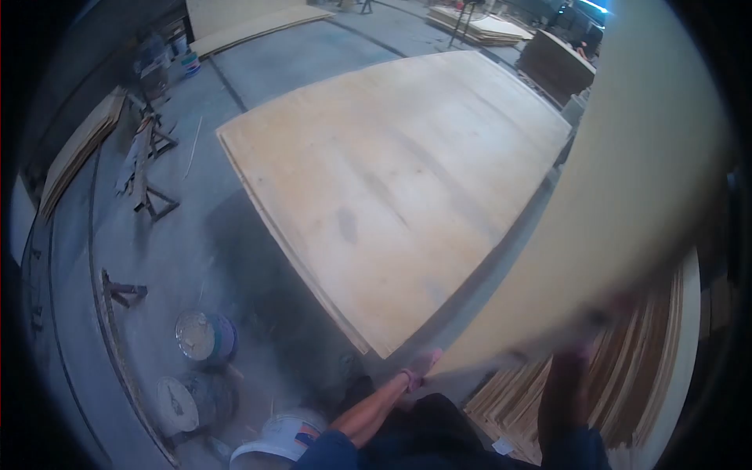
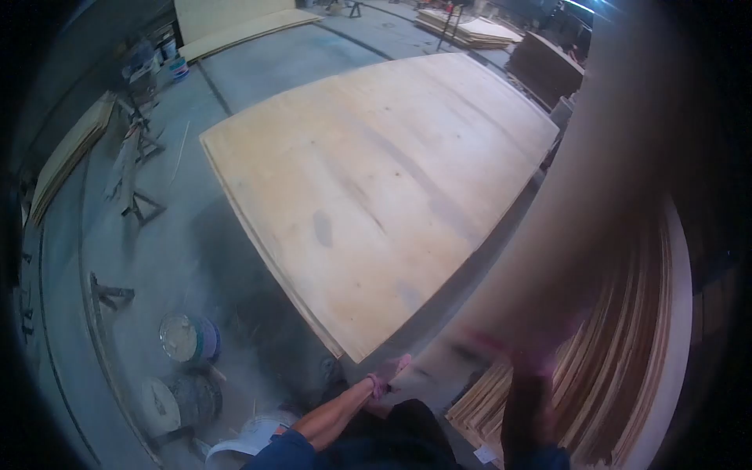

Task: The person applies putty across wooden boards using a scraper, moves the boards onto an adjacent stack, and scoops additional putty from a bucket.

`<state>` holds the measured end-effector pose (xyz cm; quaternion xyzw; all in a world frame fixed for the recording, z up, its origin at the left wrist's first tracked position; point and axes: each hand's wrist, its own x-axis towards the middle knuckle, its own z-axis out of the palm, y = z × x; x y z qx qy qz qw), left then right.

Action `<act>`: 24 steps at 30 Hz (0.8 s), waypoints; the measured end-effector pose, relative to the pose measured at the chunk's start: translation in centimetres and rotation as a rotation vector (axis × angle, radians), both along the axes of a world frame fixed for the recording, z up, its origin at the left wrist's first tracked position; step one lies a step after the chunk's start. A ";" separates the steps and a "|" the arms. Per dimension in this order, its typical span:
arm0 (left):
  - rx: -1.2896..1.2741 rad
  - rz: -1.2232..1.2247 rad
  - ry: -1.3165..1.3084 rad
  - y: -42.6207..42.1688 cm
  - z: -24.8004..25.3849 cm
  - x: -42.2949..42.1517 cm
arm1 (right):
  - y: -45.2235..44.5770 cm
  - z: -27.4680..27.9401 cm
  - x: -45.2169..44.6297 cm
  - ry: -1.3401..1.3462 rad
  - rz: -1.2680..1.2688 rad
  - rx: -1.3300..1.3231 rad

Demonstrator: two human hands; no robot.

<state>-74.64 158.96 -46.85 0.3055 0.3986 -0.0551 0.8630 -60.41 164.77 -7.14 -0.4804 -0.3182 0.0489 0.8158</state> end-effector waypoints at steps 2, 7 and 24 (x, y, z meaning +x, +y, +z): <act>-0.464 0.059 -0.322 -0.2 -4.0 -1.8 | 0.1 -4.9 2.3 -0.029 0.013 -0.122; -0.727 0.637 -0.458 -2.7 -12.6 -6.3 | -5.2 -21.8 10.8 0.007 0.027 -0.584; 0.495 0.614 0.916 31.8 -10.6 -14.4 | -3.7 -49.0 -8.9 0.822 -0.099 -1.325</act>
